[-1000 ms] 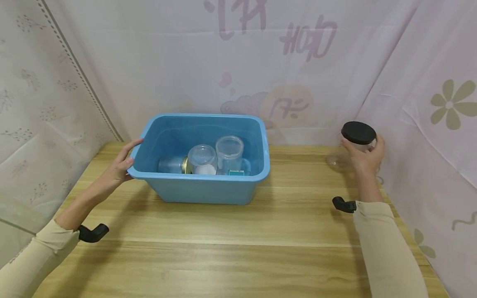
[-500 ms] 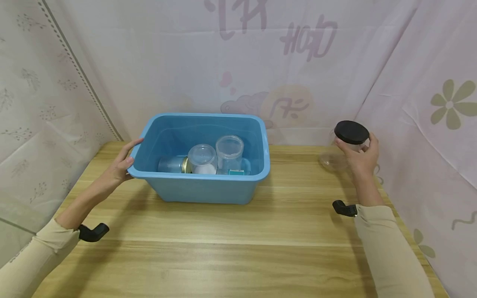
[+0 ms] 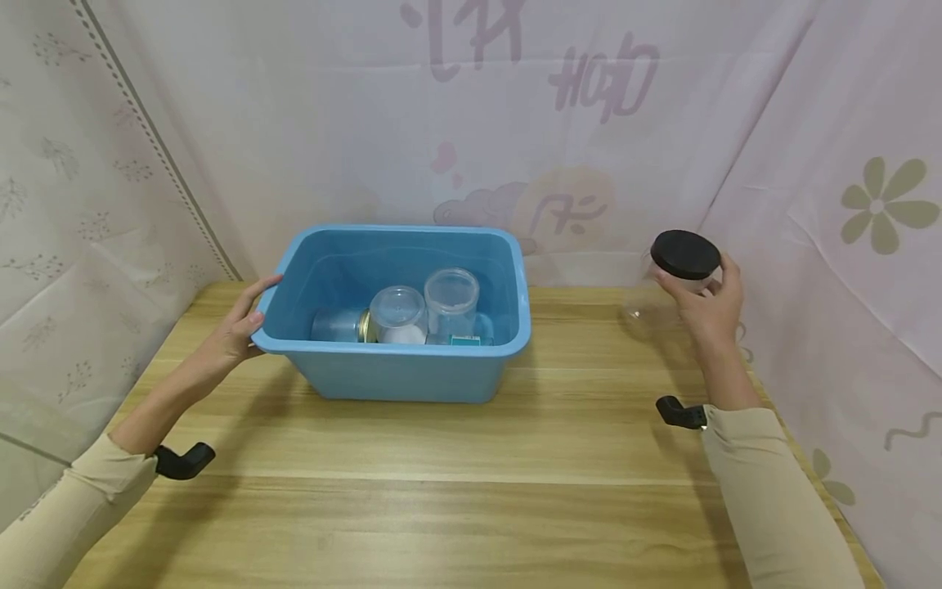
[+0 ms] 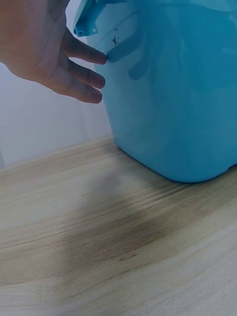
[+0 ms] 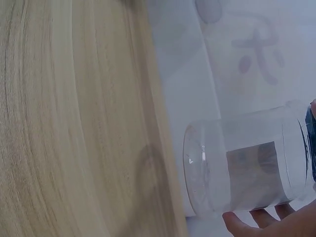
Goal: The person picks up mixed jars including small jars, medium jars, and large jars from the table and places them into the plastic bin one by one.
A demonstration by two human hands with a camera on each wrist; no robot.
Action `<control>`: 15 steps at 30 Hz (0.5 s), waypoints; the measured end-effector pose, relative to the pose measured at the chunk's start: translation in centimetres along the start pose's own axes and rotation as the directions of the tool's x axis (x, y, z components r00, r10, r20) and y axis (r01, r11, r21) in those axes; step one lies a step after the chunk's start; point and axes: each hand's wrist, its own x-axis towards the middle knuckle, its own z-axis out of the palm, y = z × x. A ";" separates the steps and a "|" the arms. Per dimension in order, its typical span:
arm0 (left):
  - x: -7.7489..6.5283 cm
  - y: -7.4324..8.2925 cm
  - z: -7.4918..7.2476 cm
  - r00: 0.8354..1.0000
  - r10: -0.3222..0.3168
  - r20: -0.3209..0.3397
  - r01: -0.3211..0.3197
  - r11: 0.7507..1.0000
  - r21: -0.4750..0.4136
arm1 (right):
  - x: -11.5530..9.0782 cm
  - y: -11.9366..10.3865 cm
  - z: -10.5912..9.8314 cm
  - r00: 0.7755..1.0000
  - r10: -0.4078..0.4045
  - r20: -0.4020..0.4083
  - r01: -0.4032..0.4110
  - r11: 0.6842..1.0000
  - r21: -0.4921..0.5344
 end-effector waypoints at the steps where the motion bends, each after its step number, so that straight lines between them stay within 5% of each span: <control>1: 0.0 0.0 0.0 1.000 0.000 -0.001 0.000 1.000 0.000 | -0.1 -0.1 0.1 1.000 -0.003 0.004 0.003 1.000 -0.006; 15: 0.0 -0.1 0.0 1.000 -0.001 -0.008 0.002 1.000 0.014 | -1.3 -1.8 1.2 0.997 -0.056 0.060 0.049 0.993 0.104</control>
